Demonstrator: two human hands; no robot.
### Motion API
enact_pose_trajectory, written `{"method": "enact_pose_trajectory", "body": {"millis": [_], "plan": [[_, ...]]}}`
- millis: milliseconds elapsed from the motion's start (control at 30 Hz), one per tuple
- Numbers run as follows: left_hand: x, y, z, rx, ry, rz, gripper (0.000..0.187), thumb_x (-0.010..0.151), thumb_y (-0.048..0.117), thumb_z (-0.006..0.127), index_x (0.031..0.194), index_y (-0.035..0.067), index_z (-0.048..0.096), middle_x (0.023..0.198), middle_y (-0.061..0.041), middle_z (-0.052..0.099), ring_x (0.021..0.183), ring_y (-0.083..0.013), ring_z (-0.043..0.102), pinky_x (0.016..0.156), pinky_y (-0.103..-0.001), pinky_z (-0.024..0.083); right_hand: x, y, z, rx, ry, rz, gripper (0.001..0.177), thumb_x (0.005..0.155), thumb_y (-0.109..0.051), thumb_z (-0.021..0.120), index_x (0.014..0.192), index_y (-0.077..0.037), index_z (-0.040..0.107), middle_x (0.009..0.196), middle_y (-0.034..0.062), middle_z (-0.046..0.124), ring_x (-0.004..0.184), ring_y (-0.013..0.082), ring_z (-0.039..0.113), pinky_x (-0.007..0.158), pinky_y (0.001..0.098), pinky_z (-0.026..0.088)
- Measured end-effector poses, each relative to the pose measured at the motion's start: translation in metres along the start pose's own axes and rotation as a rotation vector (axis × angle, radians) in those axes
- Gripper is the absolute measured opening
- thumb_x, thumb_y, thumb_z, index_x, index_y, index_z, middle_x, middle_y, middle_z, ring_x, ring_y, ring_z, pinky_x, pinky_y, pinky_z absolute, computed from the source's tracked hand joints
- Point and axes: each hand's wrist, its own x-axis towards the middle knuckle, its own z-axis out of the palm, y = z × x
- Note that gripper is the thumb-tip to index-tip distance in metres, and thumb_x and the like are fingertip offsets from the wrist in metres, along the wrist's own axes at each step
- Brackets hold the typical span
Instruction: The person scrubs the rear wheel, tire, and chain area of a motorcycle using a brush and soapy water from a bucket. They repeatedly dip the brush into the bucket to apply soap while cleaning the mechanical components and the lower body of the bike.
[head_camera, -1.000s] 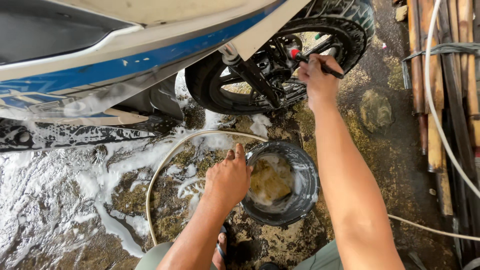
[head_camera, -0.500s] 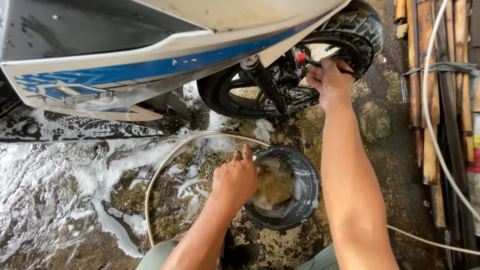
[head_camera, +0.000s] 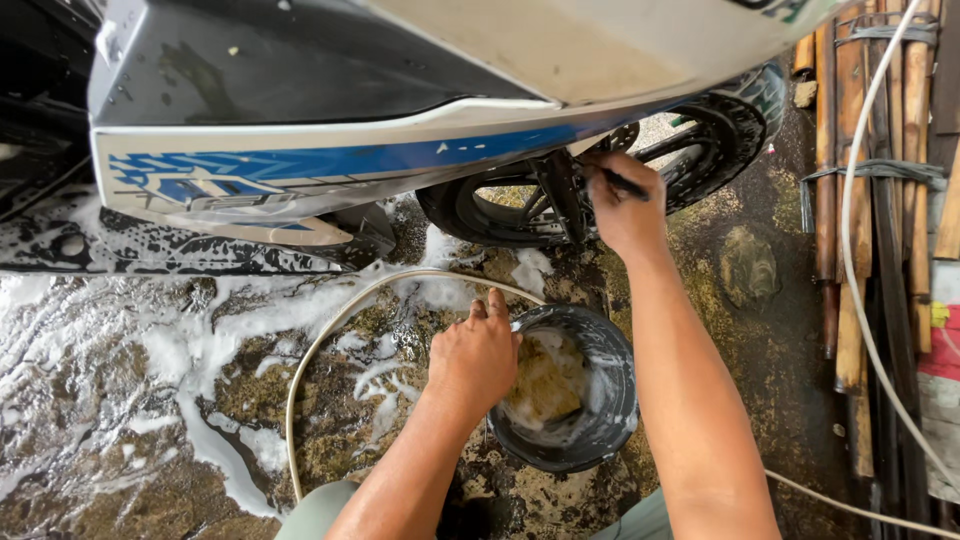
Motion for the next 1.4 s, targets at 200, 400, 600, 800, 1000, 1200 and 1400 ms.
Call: {"method": "enact_pose_trajectory", "body": {"millis": [200,400,600,800,1000,1200,1400], "plan": [[-0.001,0.001,-0.008,0.000,-0.021,0.015,0.053,0.089,0.026,0.035,0.134,-0.001,0.028,0.123,-0.026,0.045,0.095,-0.0351,0.059,0.073,-0.043,0.051,0.004,-0.013,-0.018,-0.182,-0.105,0.117,0.012,0.085,-0.003,0.054,0.092,-0.006,0.064,0.092,0.0146,0.063,0.086,0.0304,0.062,0.075,0.0414,0.049],[0.003,0.003,-0.009,0.049,-0.031,0.000,0.051,0.091,0.026,0.032,0.135,0.000,0.028,0.123,-0.025,0.046,0.095,-0.0332,0.060,0.074,-0.042,0.051,-0.024,0.022,-0.013,-0.302,0.110,-0.190,0.008,0.084,0.005,0.059,0.087,0.000,0.065,0.070,0.0173,0.062,0.056,0.0227,0.061,0.047,0.0245,0.049],[0.011,-0.002,-0.002,0.005,-0.028,-0.012,0.052,0.090,0.027,0.035,0.134,0.000,0.028,0.121,-0.025,0.048,0.091,-0.0337,0.061,0.073,-0.044,0.051,-0.044,0.036,-0.035,-0.007,0.349,0.161,0.009,0.086,0.007,0.051,0.091,0.010,0.058,0.077,0.0244,0.061,0.067,0.0284,0.063,0.056,0.0333,0.054],[0.014,0.007,0.008,0.011,-0.040,0.020,0.055,0.088,0.028,0.039,0.134,-0.001,0.027,0.123,-0.025,0.046,0.093,-0.0401,0.058,0.074,-0.048,0.049,-0.037,0.098,-0.034,0.571,0.629,0.636,0.010,0.086,-0.009,0.048,0.085,-0.002,0.054,0.070,0.0200,0.063,0.055,0.0160,0.064,0.049,0.0240,0.058],[0.010,0.015,0.014,0.018,-0.034,0.021,0.053,0.087,0.025,0.039,0.133,0.000,0.030,0.121,-0.025,0.048,0.091,-0.0390,0.060,0.071,-0.046,0.051,-0.035,0.116,-0.024,0.915,0.848,0.941,0.008,0.080,-0.011,0.053,0.083,-0.004,0.052,0.069,0.0210,0.062,0.064,0.0226,0.066,0.058,0.0302,0.059],[0.003,0.020,0.021,0.058,-0.050,0.030,0.054,0.086,0.026,0.040,0.133,0.000,0.030,0.121,-0.024,0.048,0.088,-0.0396,0.060,0.070,-0.047,0.051,-0.031,0.173,-0.010,1.144,0.842,1.001,0.015,0.080,-0.014,0.053,0.087,0.000,0.053,0.077,0.0244,0.061,0.065,0.0242,0.062,0.058,0.0304,0.059],[-0.001,0.024,0.021,0.062,-0.049,0.027,0.052,0.087,0.023,0.038,0.133,0.000,0.031,0.120,-0.025,0.048,0.090,-0.0371,0.061,0.069,-0.044,0.052,-0.049,0.125,-0.015,0.639,0.677,0.804,0.007,0.084,-0.012,0.049,0.080,-0.008,0.053,0.067,0.0176,0.064,0.050,0.0150,0.063,0.046,0.0245,0.058]]}}
